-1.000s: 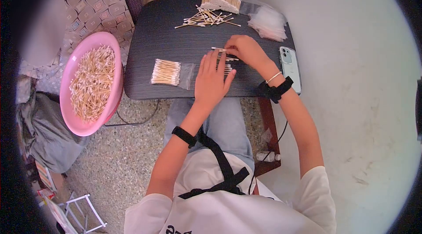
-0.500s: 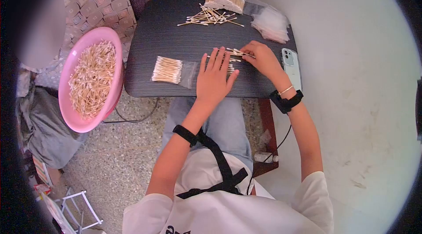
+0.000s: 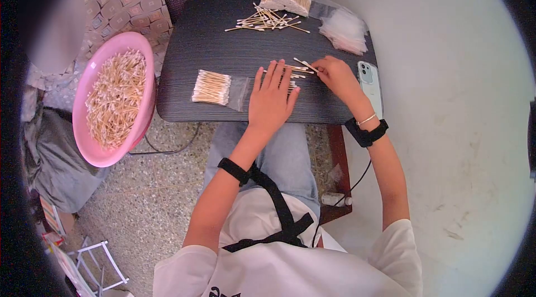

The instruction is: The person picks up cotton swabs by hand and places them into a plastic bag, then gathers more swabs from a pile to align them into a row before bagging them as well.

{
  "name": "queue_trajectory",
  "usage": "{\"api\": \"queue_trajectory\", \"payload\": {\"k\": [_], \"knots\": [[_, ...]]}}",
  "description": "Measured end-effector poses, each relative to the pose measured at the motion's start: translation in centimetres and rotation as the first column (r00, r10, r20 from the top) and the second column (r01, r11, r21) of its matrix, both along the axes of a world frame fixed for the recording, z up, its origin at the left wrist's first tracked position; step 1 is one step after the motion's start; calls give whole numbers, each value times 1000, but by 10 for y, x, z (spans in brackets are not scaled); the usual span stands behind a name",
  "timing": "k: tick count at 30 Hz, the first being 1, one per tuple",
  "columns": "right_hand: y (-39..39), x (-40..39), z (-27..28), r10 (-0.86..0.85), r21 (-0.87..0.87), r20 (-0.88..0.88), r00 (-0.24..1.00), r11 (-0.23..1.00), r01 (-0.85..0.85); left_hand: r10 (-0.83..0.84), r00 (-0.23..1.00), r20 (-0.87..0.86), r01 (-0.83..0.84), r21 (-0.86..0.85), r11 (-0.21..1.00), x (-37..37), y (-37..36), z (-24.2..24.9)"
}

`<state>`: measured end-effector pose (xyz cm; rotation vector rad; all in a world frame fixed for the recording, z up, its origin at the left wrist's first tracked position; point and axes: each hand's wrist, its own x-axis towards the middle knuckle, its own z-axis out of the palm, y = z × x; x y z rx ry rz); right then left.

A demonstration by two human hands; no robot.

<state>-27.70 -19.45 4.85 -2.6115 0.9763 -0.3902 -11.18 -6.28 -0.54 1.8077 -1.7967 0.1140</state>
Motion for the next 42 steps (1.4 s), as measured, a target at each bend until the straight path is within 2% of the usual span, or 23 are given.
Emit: {"api": "queue_trajectory", "payload": {"k": [4, 13, 16, 19, 22, 28, 31, 34, 37, 40, 42], "knots": [[1, -3, -2, -44, -49, -11, 999, 998, 44, 2, 1000, -2, -2, 4, 1000, 0, 0, 0], [-2, 10, -1, 32, -113, -24, 999, 993, -34, 15, 1000, 6, -15, -18, 1000, 0, -1, -2], [-5, 15, 0, 7, -39, -8, 1000, 999, -8, 17, 1000, 2, -17, -21, 1000, 0, -3, 0], [-11, 16, -3, 11, 16, 95, 995, 1000, -13, 33, 999, 26, -33, -16, 999, 0, -5, -1], [-19, 15, -9, -11, -44, 112, 994, 999, 16, 31, 999, 13, -31, 2, 1000, 0, -6, -1], [-21, 17, -8, -44, -93, -6, 999, 995, 43, 45, 998, 45, -45, -7, 999, -1, -7, -3], [-18, 21, -9, 7, -98, 95, 995, 995, 3, 50, 997, 52, -50, -8, 999, -1, -7, -6], [-16, 26, -11, -40, -88, 65, 997, 995, 46, 48, 997, 53, -48, 6, 999, -1, -7, -6], [-14, 28, -12, -49, -185, 56, 997, 981, 58, 50, 998, 48, -50, 10, 999, -1, -6, -5], [-14, 29, -15, -70, -205, 59, 996, 975, 80, 52, 997, 50, -53, 10, 999, -1, -6, -4], [-14, 29, -17, -68, -230, 114, 991, 969, 93, 52, 997, 51, -52, 9, 999, -2, -5, -4]]}}
